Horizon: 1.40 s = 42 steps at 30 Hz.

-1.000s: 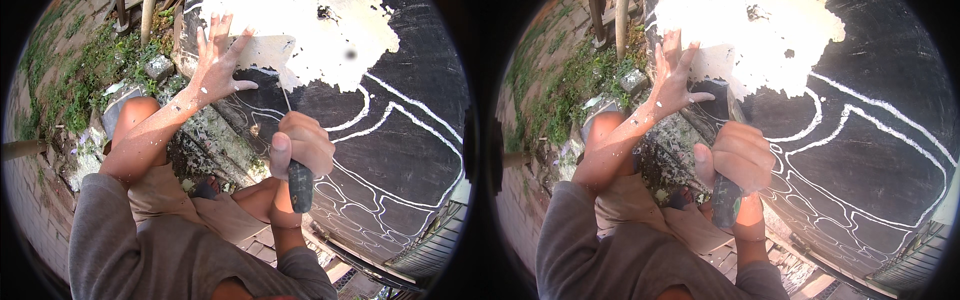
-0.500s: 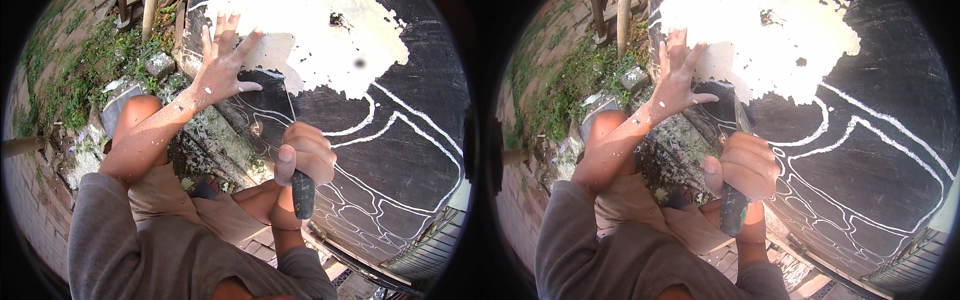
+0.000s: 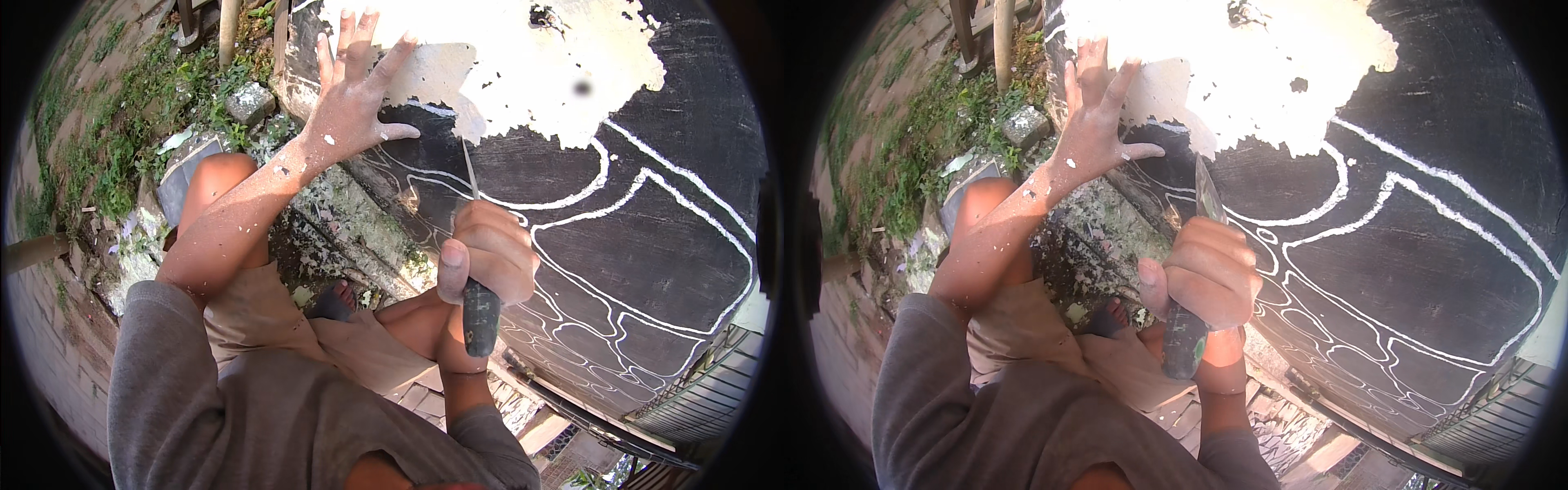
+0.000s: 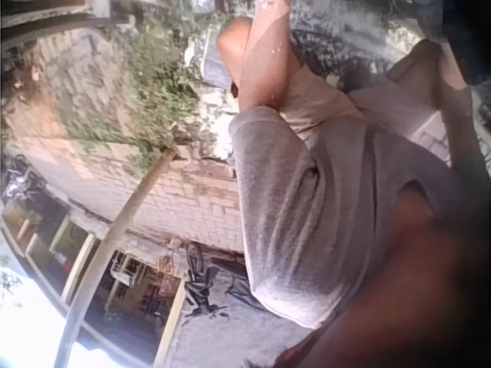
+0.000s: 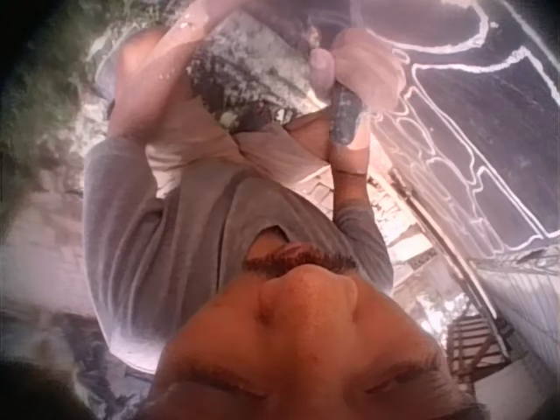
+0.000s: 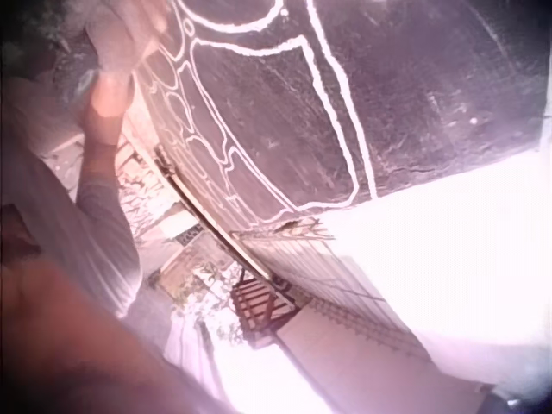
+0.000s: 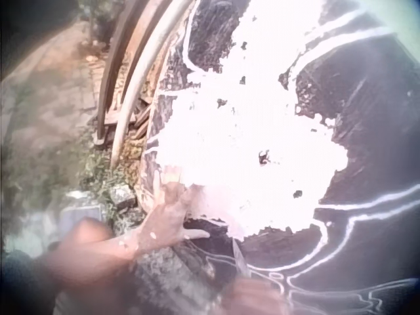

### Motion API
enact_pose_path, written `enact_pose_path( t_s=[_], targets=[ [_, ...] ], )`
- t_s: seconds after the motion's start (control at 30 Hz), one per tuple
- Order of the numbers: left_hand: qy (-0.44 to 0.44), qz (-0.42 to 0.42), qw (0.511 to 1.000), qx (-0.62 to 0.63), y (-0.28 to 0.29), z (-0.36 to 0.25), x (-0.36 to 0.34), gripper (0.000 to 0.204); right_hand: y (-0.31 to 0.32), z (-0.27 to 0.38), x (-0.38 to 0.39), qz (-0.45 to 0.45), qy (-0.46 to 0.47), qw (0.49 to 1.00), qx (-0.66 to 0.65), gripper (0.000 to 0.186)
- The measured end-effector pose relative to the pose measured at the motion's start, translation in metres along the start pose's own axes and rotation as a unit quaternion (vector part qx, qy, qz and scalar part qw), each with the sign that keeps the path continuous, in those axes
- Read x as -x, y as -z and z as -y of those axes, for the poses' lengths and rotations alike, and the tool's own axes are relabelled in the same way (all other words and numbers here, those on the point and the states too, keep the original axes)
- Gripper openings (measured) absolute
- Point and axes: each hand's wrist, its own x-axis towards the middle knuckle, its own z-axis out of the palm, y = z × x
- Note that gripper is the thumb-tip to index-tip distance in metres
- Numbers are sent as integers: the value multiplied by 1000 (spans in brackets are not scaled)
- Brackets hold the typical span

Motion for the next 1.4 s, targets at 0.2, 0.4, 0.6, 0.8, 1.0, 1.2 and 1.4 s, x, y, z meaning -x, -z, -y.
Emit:
enact_pose_path(
  t_s=[0.2, 0.4, 0.6, 0.8, 1.0, 1.2, 1.4],
  targets=[
    [-7, 23, 999, -38, 0, -7, 3, 119, -3, 6, 7, -20, -20, 999, -21, 32],
    [-12, 12, 999, -48, 1, -8, -2, 123, 1, 2, 7, -37, -3, 997, -62, 34],
    [-26, 5, 998, -54, -5, -4, 2, 126, 3, -1, 13, -19, 6, 999, -40, 36],
    [-30, -9, 998, -63, -4, -8, 1, 127, 10, 4, 13, -7, 0, 1000, -12, 34],
    [-24, 3, 997, -79, -3, -15, -1, 127, 11, 4, 14, -39, 13, 996, -73, 33],
    [-23, 2, 996, -88, -2, -12, -2, 127, 2, -12, 13, -13, 1, 999, -50, 34],
    [-22, 5, 997, -71, -1, -12, -3, 130, 1, -17, 16, -6, -7, 999, -40, 33]
  ],
)
